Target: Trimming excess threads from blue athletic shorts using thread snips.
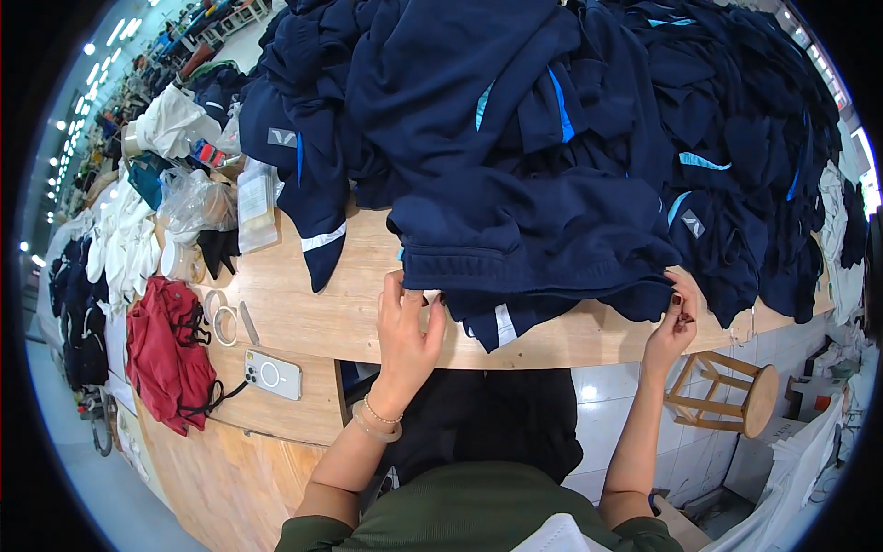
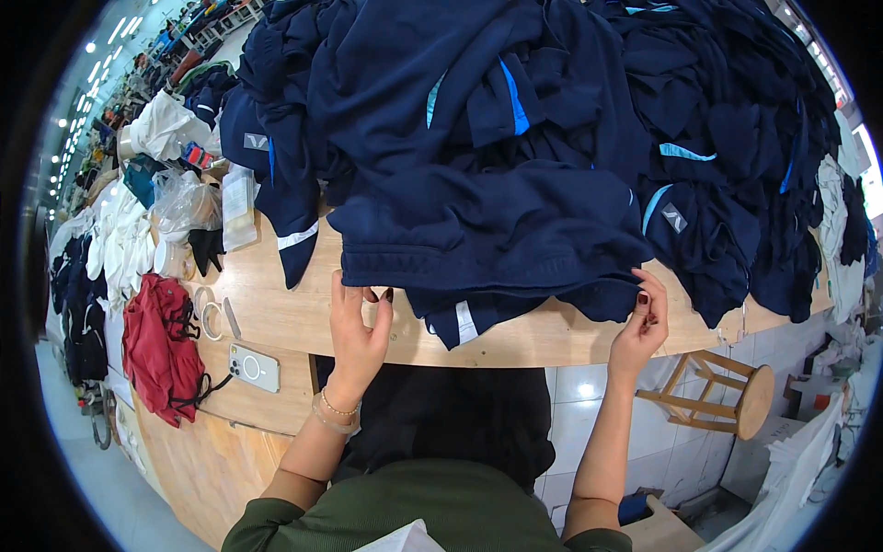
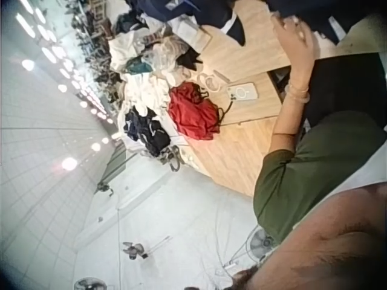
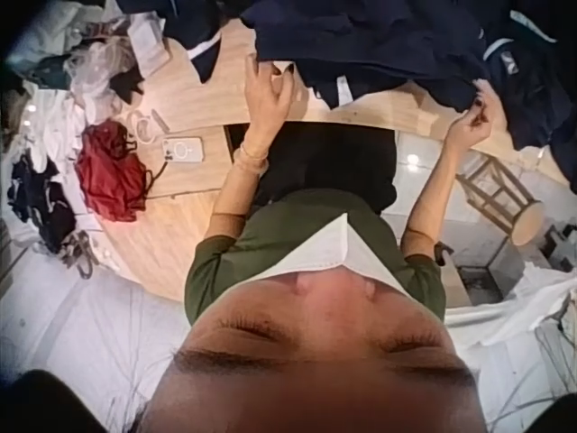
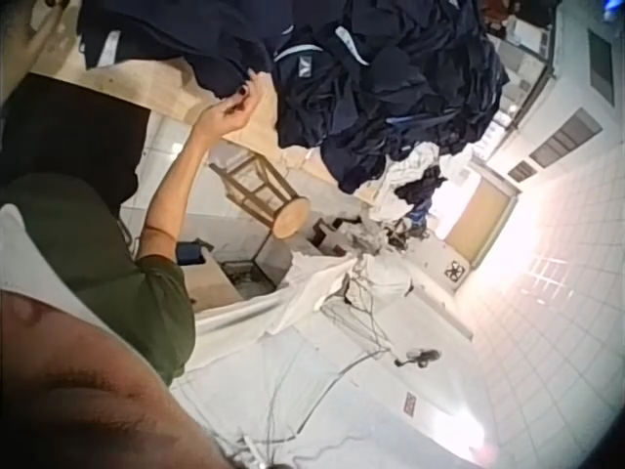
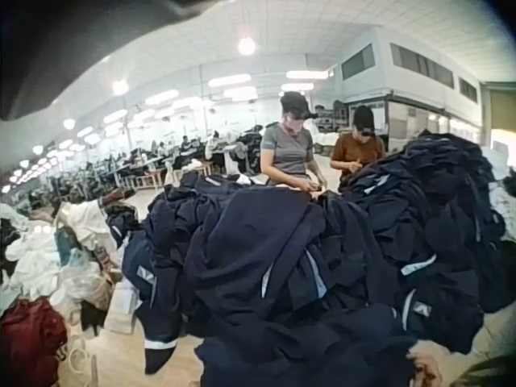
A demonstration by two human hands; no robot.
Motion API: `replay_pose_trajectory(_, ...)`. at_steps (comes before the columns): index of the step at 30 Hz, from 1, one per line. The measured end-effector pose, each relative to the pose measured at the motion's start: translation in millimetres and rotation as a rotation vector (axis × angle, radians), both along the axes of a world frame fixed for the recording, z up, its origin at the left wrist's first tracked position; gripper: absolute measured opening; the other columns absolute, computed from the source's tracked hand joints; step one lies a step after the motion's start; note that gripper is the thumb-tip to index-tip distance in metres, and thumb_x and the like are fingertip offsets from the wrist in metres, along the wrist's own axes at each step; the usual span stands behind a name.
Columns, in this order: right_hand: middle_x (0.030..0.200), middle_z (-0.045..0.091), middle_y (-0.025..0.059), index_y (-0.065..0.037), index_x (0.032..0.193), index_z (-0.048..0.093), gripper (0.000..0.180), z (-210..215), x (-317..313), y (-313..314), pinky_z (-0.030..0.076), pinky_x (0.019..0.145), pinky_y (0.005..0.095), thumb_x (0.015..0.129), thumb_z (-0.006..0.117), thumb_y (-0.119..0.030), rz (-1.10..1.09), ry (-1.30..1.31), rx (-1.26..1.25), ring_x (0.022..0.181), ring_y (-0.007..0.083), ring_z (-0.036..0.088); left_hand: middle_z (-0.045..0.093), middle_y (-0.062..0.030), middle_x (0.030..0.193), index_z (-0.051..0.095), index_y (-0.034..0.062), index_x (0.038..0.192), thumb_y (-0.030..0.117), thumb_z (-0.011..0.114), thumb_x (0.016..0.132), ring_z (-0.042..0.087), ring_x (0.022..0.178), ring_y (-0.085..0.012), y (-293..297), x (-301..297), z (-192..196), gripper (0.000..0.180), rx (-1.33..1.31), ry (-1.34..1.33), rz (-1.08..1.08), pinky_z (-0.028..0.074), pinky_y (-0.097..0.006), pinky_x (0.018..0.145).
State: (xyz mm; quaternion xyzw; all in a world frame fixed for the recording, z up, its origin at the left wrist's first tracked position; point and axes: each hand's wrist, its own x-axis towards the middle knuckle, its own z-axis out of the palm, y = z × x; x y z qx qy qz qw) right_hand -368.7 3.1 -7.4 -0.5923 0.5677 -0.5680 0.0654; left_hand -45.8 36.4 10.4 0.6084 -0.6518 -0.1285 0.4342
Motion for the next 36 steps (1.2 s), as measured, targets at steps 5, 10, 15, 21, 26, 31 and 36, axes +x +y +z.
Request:
replay_pose_trajectory(5, 0.092, 0.056, 0.005, -0.001, 0.089, 0.053, 0.026, 12, 10, 8, 0.036, 0.08, 0.0204, 0.099, 0.04, -0.021, -0.03, -0.462, 0.266, 0.086, 0.0113, 0.05, 0.036, -0.0221, 0.124, 0.051, -0.0041, 0.113, -0.001, 0.058, 0.075, 0.042, 0.111, -0.0358, 4, -18, 21, 0.039, -0.132, -0.11, -0.051, 0.037, -0.038, 0.094)
replay_pose_trajectory(10, 0.093, 0.053, 0.0045, -0.005, 0.092, 0.046, 0.023, 22, 46, 8, 0.037, 0.076, 0.0203, 0.097, 0.044, -0.027, 0.231, -0.599, 0.223, 0.081, 0.0091, 0.047, 0.029, -0.027, 0.137, 0.055, -0.0045, 0.103, -0.004, 0.058, 0.074, 0.036, 0.122, -0.0425, -1, -48, 33, 0.029, -0.139, -0.049, -0.258, 0.032, -0.044, 0.101)
replay_pose_trajectory(15, 0.087, 0.05, 0.003, -0.004, 0.11, 0.041, 0.025, 37, 83, 13, 0.035, 0.067, 0.0172, 0.089, 0.054, -0.007, 0.63, -0.698, 0.347, 0.074, 0.0051, 0.042, 0.029, -0.0288, 0.136, 0.051, -0.005, 0.1, -0.007, 0.057, 0.073, 0.037, 0.122, -0.0441, 8, -82, 42, 0.028, -0.106, 0.159, -0.411, 0.033, -0.045, 0.102)
replay_pose_trajectory(21, 0.109, 0.055, 0.0033, -0.001, 0.125, 0.046, 0.041, 53, 86, 13, 0.042, 0.087, 0.0216, 0.085, 0.053, 0.004, 0.964, -0.684, 0.677, 0.098, 0.0089, 0.054, 0.031, -0.0271, 0.136, 0.057, -0.0012, 0.105, -0.008, 0.059, 0.069, 0.043, 0.122, -0.0378, 16, -58, 67, 0.037, -0.007, 0.257, -0.578, 0.038, -0.041, 0.099)
replay_pose_trajectory(26, 0.094, 0.052, 0.0012, -0.001, 0.112, 0.051, 0.03, 104, 57, 0, 0.048, 0.074, 0.0246, 0.084, 0.06, -0.003, 0.898, -0.407, 0.435, 0.084, 0.0096, 0.054, 0.047, -0.0264, 0.123, 0.061, -0.003, 0.084, 0.002, 0.054, 0.077, 0.062, 0.101, -0.0318, 20, -14, 77, 0.011, -0.001, 0.457, -0.531, 0.049, -0.036, 0.084)
replay_pose_trajectory(31, 0.092, 0.058, 0.0014, -0.007, 0.103, 0.056, 0.017, 190, -73, -82, 0.041, 0.078, 0.024, 0.088, 0.059, -0.016, 0.182, -0.515, -0.091, 0.086, 0.0098, 0.054, 0.054, -0.0195, 0.108, 0.058, -0.0035, 0.081, 0.004, 0.045, 0.085, 0.061, 0.082, -0.0219, 11, 26, 71, 0.015, -0.198, 0.445, -0.167, 0.048, -0.03, 0.074)
replay_pose_trajectory(36, 0.099, 0.058, 0.0051, -0.009, 0.107, 0.057, 0.017, 290, -386, -150, 0.047, 0.073, 0.0291, 0.09, 0.056, -0.012, -0.015, -0.38, -0.19, 0.087, 0.0145, 0.059, 0.059, -0.0158, 0.1, 0.059, -0.0029, 0.083, -0.001, 0.048, 0.084, 0.058, 0.086, -0.0199, 3, 36, 46, 0.011, -0.183, 0.358, -0.139, 0.046, -0.027, 0.073)
